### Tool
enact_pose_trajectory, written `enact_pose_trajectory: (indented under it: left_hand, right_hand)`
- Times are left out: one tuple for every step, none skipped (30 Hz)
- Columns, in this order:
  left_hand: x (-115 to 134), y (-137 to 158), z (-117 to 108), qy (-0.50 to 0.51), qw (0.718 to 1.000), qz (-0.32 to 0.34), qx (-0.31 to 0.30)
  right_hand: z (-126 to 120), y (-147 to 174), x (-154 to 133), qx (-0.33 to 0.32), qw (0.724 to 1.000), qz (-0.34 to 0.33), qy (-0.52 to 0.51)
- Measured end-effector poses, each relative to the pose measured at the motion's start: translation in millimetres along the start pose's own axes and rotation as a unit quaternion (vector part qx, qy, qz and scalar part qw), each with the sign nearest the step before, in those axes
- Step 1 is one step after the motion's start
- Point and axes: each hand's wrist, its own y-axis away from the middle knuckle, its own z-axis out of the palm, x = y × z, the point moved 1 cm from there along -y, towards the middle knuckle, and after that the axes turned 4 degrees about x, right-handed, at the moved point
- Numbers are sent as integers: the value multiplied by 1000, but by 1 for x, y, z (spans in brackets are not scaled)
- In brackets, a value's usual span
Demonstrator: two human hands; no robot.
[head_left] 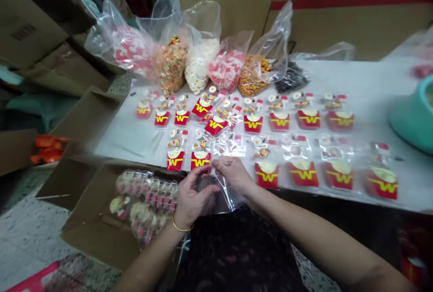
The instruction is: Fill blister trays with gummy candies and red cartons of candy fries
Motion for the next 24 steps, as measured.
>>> enact_pose_trajectory:
  left_hand:
    - [-5,11,5,26,999,0,20]
    - [-9,21,9,40,998,12,40]
    - [-12,29,11,42,997,35,57]
    - [-15,37,11,31,995,63,69]
    - [-18,43,10,12,993,95,72]
    - [-20,49,7,-11,989,128,69]
    - [-21,53,3,-35,984,162,64]
    - [-23,56,-2,-59,978,192,56]
    - [-23,59,-8,-82,971,218,50]
    - [-23,62,-14,-102,964,240,46]
    - [-23,65,-21,-117,959,255,46]
    - [-22,68,-27,-126,956,261,46]
    - [-21,72,-33,-128,956,261,48]
    - [-21,75,-39,-129,956,258,50]
    - [-20,79,-43,-130,957,254,53]
    - [-20,82,-47,-136,957,252,53]
    - [-20,84,-49,-145,955,254,50]
    - [-20,86,-49,-157,952,258,47]
    - [-20,87,-49,-170,948,264,44]
    - [-20,88,-47,-182,945,268,40]
    - [-19,87,-45,-189,943,273,34]
    - [-18,85,-42,-192,941,277,27]
    - [-17,83,-38,-191,942,277,17]
    - [-16,81,-34,-183,945,272,8]
  right_hand:
    - [1,8,8,0,1000,-10,-20]
    - [3,15,16,-3,999,-20,-37]
    - [3,23,24,-5,998,-32,-51]
    - [3,31,32,-4,997,-44,-61]
    - [1,38,38,-3,996,-55,-66]
    - [-1,45,44,-2,996,-65,-62]
    - [-4,51,48,-7,996,-71,-51]
    - [-7,57,51,-14,996,-76,-36]
    - [-10,63,53,-18,997,-79,-18]
    - [-14,68,54,-18,996,-82,3]
    - [-17,73,55,-11,996,-85,23]
    - [-19,78,56,2,995,-90,38]
    - [-21,83,56,20,994,-99,48]
    - [-23,87,56,35,992,-108,53]
    - [-23,90,56,46,991,-116,54]
    - [-23,93,57,50,990,-119,54]
    - [-23,96,58,48,991,-117,54]
    - [-22,98,59,40,992,-108,54]
    - [-21,100,61,26,994,-96,53]
    - [-20,102,63,9,995,-86,49]
    - [-19,103,64,-7,996,-84,41]
    - [-19,104,65,-17,995,-90,31]
    - [-19,104,66,-20,994,-103,23]
    - [-20,105,66,-17,993,-118,19]
